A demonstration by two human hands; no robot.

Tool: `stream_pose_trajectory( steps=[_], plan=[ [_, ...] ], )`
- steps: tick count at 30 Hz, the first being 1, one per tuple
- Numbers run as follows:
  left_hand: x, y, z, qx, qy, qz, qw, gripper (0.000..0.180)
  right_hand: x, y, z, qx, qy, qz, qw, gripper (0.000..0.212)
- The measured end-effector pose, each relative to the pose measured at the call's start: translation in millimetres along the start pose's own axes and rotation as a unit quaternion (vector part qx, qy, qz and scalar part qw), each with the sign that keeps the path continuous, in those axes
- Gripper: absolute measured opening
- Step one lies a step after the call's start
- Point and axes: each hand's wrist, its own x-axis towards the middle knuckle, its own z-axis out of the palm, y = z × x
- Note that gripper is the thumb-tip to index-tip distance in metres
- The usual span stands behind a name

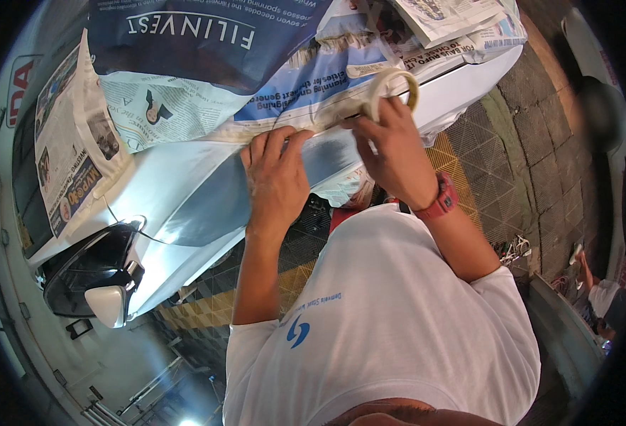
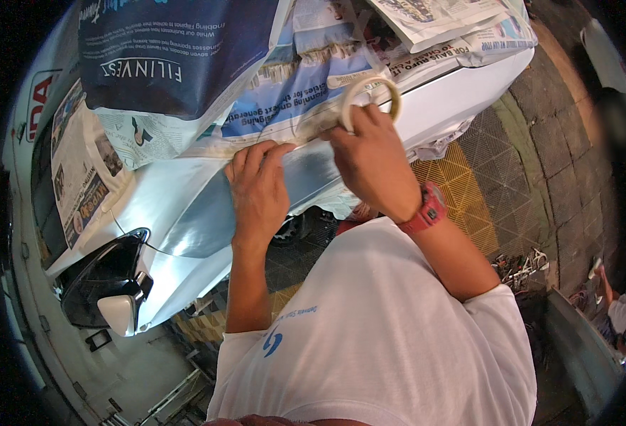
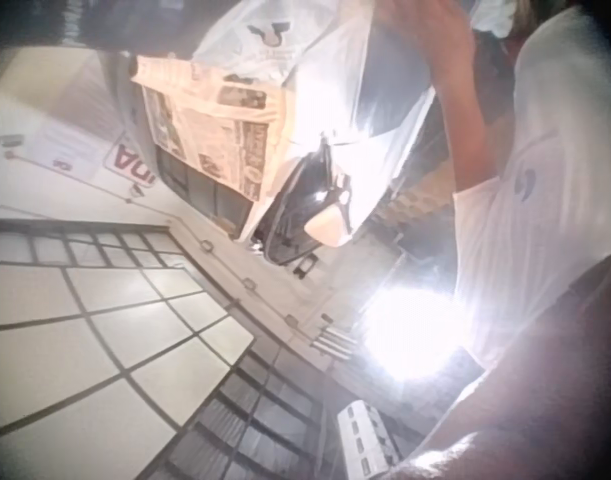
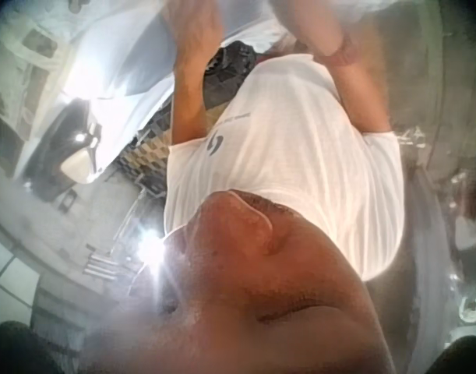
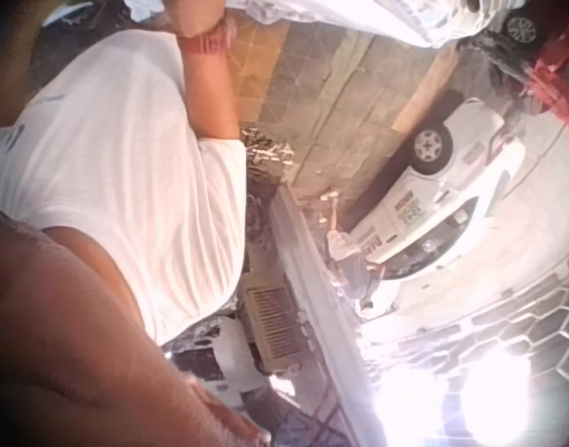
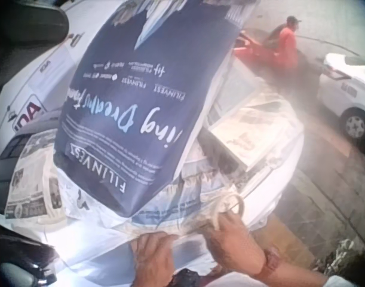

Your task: The person tapes sheets of newspaper onto the hood of a white car using masking tape. They smooth the paper down and apply tape along the edges to secure it in place.

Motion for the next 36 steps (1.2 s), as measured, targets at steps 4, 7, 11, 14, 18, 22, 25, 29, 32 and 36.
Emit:
stream_pose_trajectory(
  steps=[4,7,11,14,18,22,25,29,32,36],
  plan=[
    [1.1,14.1,10.3,-0.003,-0.003,0.005,1.0,0.039,-21.9,8.5,-26.1,0.046,0.015,0.077,0.996,0.027],
    [0.6,21.1,21.7,0.014,0.01,-0.008,1.0,0.04,-40.3,9.6,-34.0,0.073,0.007,0.118,0.99,0.028],
    [0.2,30.1,29.2,0.029,0.028,0.002,0.999,0.037,-56.7,7.0,-29.7,0.181,0.013,0.155,0.971,0.03],
    [4.5,21.9,19.5,-0.025,0.05,-0.013,0.998,0.037,-63.1,3.6,-25.6,0.239,-0.02,0.171,0.956,0.032],
    [28.5,11.8,-6.1,-0.152,0.053,-0.067,0.985,0.029,-66.6,2.8,-32.5,0.235,-0.065,0.207,0.947,0.032],
    [45.2,3.4,-15.4,-0.119,-0.015,-0.022,0.993,0.02,-72.1,12.9,-35.2,0.238,-0.06,0.197,0.949,0.032],
    [63.9,5.9,-20.5,-0.079,-0.067,0.001,0.995,0.02,-75.5,20.8,-39.4,0.237,-0.055,0.202,0.949,0.032],
    [78.0,10.7,-24.4,-0.059,-0.118,0.013,0.991,0.021,-80.4,31.9,-46.6,0.226,-0.044,0.193,0.954,0.031],
    [82.5,12.3,-26.8,-0.036,-0.137,0.036,0.989,0.022,-83.8,38.2,-50.9,0.232,-0.043,0.198,0.951,0.03],
    [83.5,13.3,-24.4,-0.024,-0.153,0.033,0.987,0.022,-87.4,46.9,-55.4,0.227,-0.066,0.211,0.949,0.029]
  ],
)
